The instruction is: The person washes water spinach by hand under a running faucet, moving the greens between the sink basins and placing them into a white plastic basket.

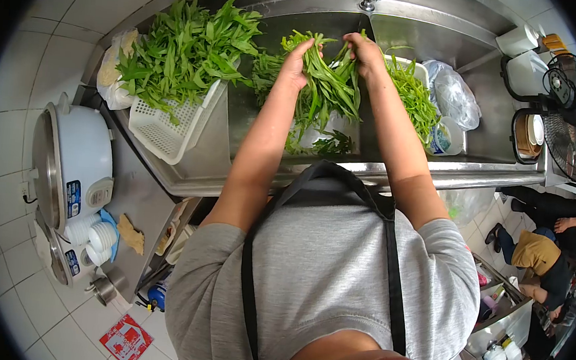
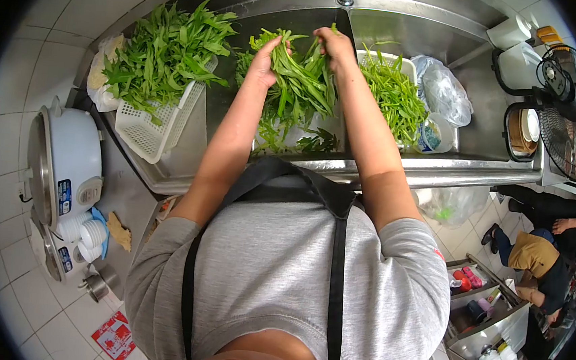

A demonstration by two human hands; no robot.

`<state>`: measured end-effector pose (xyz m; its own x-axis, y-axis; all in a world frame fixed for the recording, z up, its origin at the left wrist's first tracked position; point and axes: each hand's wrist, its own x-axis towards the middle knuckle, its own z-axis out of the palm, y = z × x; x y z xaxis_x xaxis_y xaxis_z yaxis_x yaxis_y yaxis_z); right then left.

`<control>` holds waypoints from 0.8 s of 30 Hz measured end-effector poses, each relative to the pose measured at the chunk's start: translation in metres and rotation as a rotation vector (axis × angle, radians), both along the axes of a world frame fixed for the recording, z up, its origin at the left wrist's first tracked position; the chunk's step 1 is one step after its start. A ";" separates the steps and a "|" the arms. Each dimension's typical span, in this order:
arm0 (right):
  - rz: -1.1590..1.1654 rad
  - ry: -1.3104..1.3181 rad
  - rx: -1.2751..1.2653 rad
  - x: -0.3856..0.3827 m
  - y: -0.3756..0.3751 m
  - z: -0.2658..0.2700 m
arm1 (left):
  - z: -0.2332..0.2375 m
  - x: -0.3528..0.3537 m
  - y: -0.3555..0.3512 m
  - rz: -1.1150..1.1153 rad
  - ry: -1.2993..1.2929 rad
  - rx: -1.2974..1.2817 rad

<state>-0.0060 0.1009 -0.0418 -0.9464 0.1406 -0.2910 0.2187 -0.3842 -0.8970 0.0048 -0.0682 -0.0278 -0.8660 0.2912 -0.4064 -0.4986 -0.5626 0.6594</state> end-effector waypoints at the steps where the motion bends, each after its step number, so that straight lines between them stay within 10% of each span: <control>1: -0.005 0.029 -0.051 0.002 0.007 0.002 | -0.002 -0.001 -0.004 0.017 0.008 -0.014; 8: 0.433 0.225 0.658 0.026 0.021 0.031 | -0.004 0.001 -0.011 0.256 0.067 -0.102; 24: 0.690 0.246 1.247 0.019 -0.002 0.031 | -0.003 0.006 -0.010 0.216 0.238 -0.472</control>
